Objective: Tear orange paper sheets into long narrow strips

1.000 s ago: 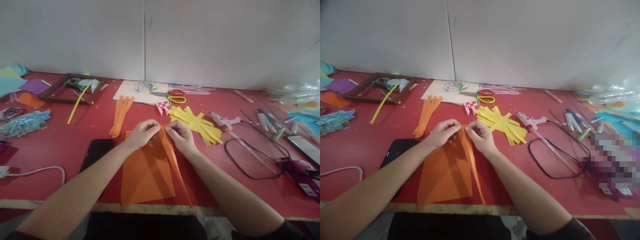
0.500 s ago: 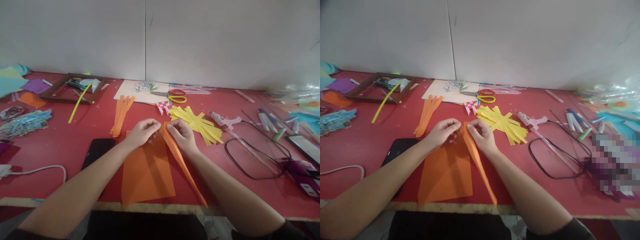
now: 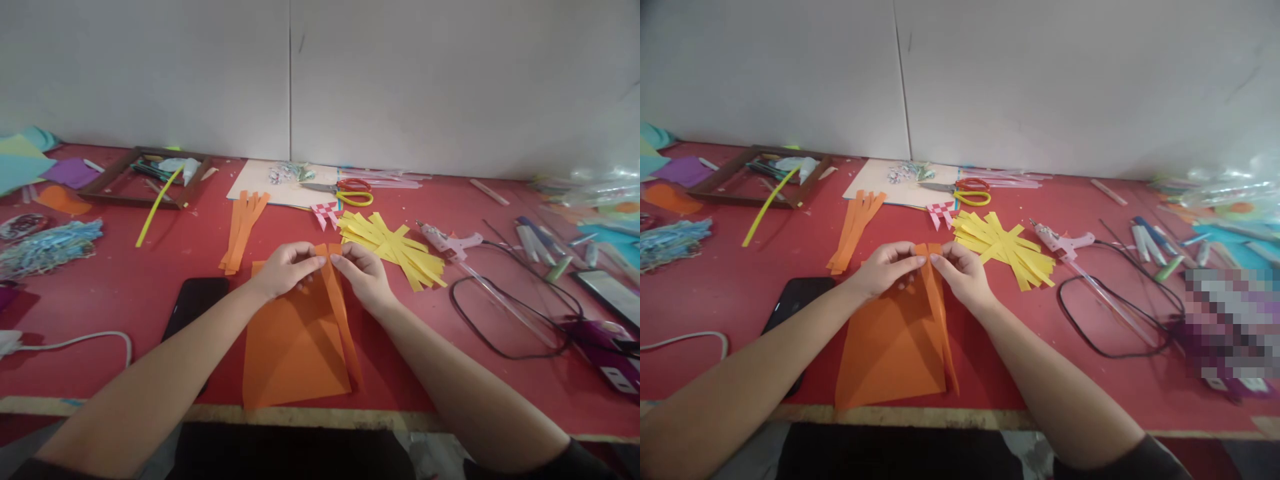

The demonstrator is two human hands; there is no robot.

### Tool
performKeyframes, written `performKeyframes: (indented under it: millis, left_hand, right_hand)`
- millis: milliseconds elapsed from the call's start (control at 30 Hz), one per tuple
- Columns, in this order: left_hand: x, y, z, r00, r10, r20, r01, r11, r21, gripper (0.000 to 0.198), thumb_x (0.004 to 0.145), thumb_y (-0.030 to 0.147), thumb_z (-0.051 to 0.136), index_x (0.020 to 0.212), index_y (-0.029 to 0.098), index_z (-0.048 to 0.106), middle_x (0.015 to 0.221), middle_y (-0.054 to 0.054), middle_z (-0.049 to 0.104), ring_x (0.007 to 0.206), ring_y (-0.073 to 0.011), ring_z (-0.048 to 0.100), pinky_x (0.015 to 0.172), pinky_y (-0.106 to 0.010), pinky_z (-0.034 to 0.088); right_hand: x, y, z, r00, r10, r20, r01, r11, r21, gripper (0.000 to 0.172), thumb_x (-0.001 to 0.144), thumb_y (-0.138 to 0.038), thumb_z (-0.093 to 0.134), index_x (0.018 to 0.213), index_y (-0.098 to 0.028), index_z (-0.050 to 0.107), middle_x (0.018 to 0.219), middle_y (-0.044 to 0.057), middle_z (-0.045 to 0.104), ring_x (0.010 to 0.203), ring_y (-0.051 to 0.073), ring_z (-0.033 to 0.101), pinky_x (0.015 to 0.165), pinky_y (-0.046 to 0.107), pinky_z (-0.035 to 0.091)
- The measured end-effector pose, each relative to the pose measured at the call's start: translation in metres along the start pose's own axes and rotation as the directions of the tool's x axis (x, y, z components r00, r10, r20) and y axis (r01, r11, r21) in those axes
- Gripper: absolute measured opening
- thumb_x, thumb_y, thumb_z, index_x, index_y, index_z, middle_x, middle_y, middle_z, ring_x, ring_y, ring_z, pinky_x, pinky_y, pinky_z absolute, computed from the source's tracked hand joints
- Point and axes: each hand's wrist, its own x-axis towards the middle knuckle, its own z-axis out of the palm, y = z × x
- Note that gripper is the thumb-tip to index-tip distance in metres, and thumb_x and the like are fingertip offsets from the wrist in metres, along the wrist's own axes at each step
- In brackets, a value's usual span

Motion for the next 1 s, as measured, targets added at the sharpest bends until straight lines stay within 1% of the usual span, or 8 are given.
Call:
performKeyframes:
  millis: [133, 267, 367, 533, 667, 800, 900, 1000]
  left_hand:
    - [0.0012, -0.0024, 0.0005, 1.000, 0.015, -0.003, -0.015, 0.999, -0.040, 0.029, 0.084, 0.042, 0.066, 0.072, 0.018, 0.055, 0.062, 0.004, 0.053, 0.051, -0.0070, 0.052, 0.042, -0.016, 0.041]
    - [0.0022, -0.0026, 0.0017, 1.000, 0.012, -0.020, -0.013, 0.997, -0.071, 0.029, 0.082, 0.043, 0.067, 0.072, 0.018, 0.055, 0.062, 0.004, 0.052, 0.052, -0.0075, 0.052, 0.041, -0.016, 0.040]
    - [0.0025, -0.0027, 0.0019, 0.999, 0.012, -0.034, -0.014, 0.997, -0.074, 0.028, 0.081, 0.043, 0.068, 0.073, 0.018, 0.056, 0.066, 0.003, 0.055, 0.053, -0.0077, 0.052, 0.041, -0.017, 0.040]
    - [0.0017, -0.0036, 0.0011, 1.000, 0.015, -0.025, -0.017, 0.998, -0.063, 0.031, 0.083, 0.046, 0.066, 0.074, 0.018, 0.056, 0.069, 0.002, 0.057, 0.054, -0.0075, 0.053, 0.042, -0.016, 0.041]
    - [0.0000, -0.0011, 0.0015, 1.000, 0.015, 0.005, -0.015, 0.999, -0.040, 0.035, 0.086, 0.050, 0.063, 0.075, 0.018, 0.056, 0.069, 0.002, 0.054, 0.057, -0.0082, 0.055, 0.043, -0.016, 0.043]
    - [-0.0006, 0.0007, 0.0021, 1.000, 0.002, 0.023, -0.002, 1.000, -0.007, 0.030, 0.084, 0.045, 0.065, 0.074, 0.018, 0.054, 0.065, 0.004, 0.049, 0.057, -0.0097, 0.055, 0.043, -0.018, 0.044]
    - [0.0000, 0.0006, 0.0020, 1.000, 0.011, 0.011, -0.011, 1.000, -0.007, 0.029, 0.083, 0.043, 0.065, 0.073, 0.018, 0.053, 0.062, 0.004, 0.050, 0.053, -0.0089, 0.053, 0.043, -0.018, 0.042]
    - [0.0003, 0.0010, 0.0017, 0.999, 0.025, -0.029, -0.026, 0.999, -0.028, 0.028, 0.085, 0.040, 0.063, 0.070, 0.018, 0.052, 0.058, 0.005, 0.049, 0.048, -0.0074, 0.048, 0.044, -0.019, 0.040]
  right_hand:
    - [-0.0002, -0.0016, 0.0011, 0.998, -0.059, -0.037, 0.057, 0.997, -0.046, 0.036, 0.082, -0.049, 0.071, 0.069, -0.022, 0.050, 0.059, -0.006, 0.040, 0.053, 0.010, 0.032, 0.052, 0.026, 0.029]
    - [-0.0019, -0.0026, 0.0020, 0.994, -0.099, -0.053, 0.096, 0.993, -0.065, 0.035, 0.083, -0.047, 0.070, 0.069, -0.022, 0.050, 0.059, -0.006, 0.039, 0.053, 0.010, 0.032, 0.051, 0.027, 0.027]
    - [-0.0025, -0.0010, 0.0016, 0.991, -0.108, -0.073, 0.104, 0.993, -0.057, 0.034, 0.084, -0.047, 0.069, 0.071, -0.022, 0.050, 0.059, -0.006, 0.038, 0.053, 0.009, 0.031, 0.051, 0.026, 0.027]
    - [-0.0013, -0.0011, 0.0013, 0.992, -0.102, -0.078, 0.096, 0.992, -0.082, 0.040, 0.083, -0.053, 0.069, 0.070, -0.022, 0.049, 0.058, -0.007, 0.036, 0.052, 0.009, 0.029, 0.050, 0.026, 0.027]
    - [-0.0011, -0.0006, 0.0012, 0.994, -0.057, -0.093, 0.050, 0.996, -0.074, 0.040, 0.082, -0.054, 0.070, 0.070, -0.022, 0.049, 0.059, -0.006, 0.038, 0.053, 0.010, 0.032, 0.051, 0.026, 0.028]
    - [-0.0014, 0.0013, 0.0000, 0.995, -0.034, -0.098, 0.029, 0.998, -0.053, 0.037, 0.082, -0.050, 0.070, 0.069, -0.022, 0.050, 0.060, -0.005, 0.041, 0.055, 0.010, 0.035, 0.053, 0.027, 0.031]
    - [-0.0009, 0.0006, -0.0004, 0.998, 0.006, -0.056, -0.007, 1.000, -0.016, 0.036, 0.081, -0.050, 0.071, 0.069, -0.022, 0.051, 0.060, -0.005, 0.047, 0.056, 0.012, 0.042, 0.055, 0.028, 0.036]
    - [-0.0002, -0.0007, -0.0001, 0.999, 0.045, -0.003, -0.045, 0.999, -0.002, 0.037, 0.078, -0.049, 0.073, 0.068, -0.023, 0.050, 0.058, -0.004, 0.050, 0.056, 0.013, 0.047, 0.055, 0.029, 0.037]
